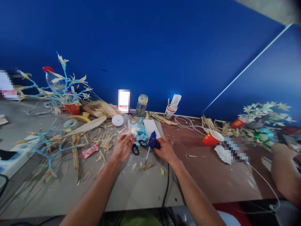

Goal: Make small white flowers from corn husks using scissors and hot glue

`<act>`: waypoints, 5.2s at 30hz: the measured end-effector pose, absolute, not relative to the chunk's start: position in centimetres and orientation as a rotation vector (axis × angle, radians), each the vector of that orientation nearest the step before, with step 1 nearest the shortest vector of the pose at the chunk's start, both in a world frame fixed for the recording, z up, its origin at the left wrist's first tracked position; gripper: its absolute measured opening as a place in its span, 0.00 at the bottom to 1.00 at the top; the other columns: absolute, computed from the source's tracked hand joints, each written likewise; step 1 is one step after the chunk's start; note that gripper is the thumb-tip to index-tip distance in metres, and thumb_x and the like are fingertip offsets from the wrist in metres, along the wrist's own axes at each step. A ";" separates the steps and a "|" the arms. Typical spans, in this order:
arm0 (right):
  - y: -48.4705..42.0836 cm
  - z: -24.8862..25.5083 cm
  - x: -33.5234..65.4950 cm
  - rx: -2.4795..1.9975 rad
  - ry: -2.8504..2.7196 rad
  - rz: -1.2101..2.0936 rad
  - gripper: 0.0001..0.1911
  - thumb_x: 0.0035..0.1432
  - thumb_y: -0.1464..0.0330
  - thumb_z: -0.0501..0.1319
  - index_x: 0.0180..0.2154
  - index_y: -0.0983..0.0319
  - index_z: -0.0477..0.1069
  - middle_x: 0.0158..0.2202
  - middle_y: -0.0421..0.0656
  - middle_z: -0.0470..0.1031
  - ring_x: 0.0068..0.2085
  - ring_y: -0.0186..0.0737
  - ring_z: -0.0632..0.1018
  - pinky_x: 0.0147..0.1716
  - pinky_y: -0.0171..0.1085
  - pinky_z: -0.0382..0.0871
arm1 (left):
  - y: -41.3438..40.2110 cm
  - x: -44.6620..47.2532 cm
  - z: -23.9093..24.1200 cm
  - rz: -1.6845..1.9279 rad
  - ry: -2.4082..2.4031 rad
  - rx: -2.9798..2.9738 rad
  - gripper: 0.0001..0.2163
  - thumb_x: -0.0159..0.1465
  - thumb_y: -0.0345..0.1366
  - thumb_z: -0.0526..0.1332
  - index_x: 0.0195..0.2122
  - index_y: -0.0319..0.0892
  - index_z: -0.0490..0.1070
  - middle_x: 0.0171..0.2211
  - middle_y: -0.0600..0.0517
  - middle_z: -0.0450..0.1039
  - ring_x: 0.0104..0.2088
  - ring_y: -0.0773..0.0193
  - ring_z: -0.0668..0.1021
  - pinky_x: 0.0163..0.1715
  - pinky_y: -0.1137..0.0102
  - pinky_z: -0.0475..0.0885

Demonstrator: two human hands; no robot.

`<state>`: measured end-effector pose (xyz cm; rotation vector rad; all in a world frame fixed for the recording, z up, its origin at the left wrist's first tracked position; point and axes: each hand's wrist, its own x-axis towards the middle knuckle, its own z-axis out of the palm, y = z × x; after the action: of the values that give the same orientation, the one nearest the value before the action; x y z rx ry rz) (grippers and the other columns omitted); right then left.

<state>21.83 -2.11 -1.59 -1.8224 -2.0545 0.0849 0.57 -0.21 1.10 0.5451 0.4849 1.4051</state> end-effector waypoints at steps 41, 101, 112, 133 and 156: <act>0.5 3.1 11.6 -0.997 -1.246 1.170 0.07 0.45 0.64 0.61 0.28 0.61 0.71 0.26 0.40 0.72 0.29 0.37 0.72 0.30 0.35 0.68 | -0.1 0.4 0.9 1.365 0.487 0.544 0.12 0.45 0.31 0.71 0.29 0.39 0.71 0.24 0.54 0.71 0.27 0.68 0.74 0.30 0.74 0.68; 1.6 5.4 13.9 -0.901 -1.207 1.491 0.16 0.47 0.56 0.63 0.30 0.62 0.75 0.26 0.41 0.72 0.30 0.35 0.68 0.34 0.35 0.60 | -0.1 0.1 0.9 1.264 0.464 0.465 0.08 0.48 0.29 0.68 0.29 0.38 0.72 0.14 0.60 0.59 0.17 0.75 0.64 0.30 0.73 0.70; 2.7 7.4 14.8 -1.161 -1.347 1.401 0.10 0.37 0.65 0.67 0.21 0.64 0.71 0.18 0.35 0.66 0.23 0.29 0.64 0.28 0.33 0.57 | -0.4 -0.4 0.6 1.111 0.421 0.461 0.09 0.50 0.29 0.66 0.33 0.38 0.72 0.14 0.61 0.57 0.17 0.74 0.65 0.38 0.69 0.71; 2.5 8.1 14.6 -1.145 -1.411 1.381 0.09 0.38 0.65 0.68 0.22 0.63 0.74 0.19 0.36 0.68 0.24 0.30 0.65 0.26 0.32 0.58 | -0.7 0.0 1.2 1.117 0.399 0.498 0.05 0.51 0.30 0.66 0.27 0.36 0.71 0.13 0.60 0.58 0.15 0.76 0.62 0.38 0.68 0.71; -0.5 0.8 11.2 -0.989 -1.147 1.079 0.08 0.46 0.66 0.65 0.32 0.59 0.73 0.31 0.39 0.71 0.34 0.35 0.70 0.39 0.35 0.64 | 0.0 0.0 0.9 1.265 0.314 0.431 0.13 0.51 0.30 0.66 0.19 0.39 0.60 0.15 0.59 0.53 0.18 0.75 0.60 0.22 0.78 0.63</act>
<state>11.16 -0.46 0.85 -0.9890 -1.1467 1.0787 -0.04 0.04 0.86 0.4307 0.3136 1.2651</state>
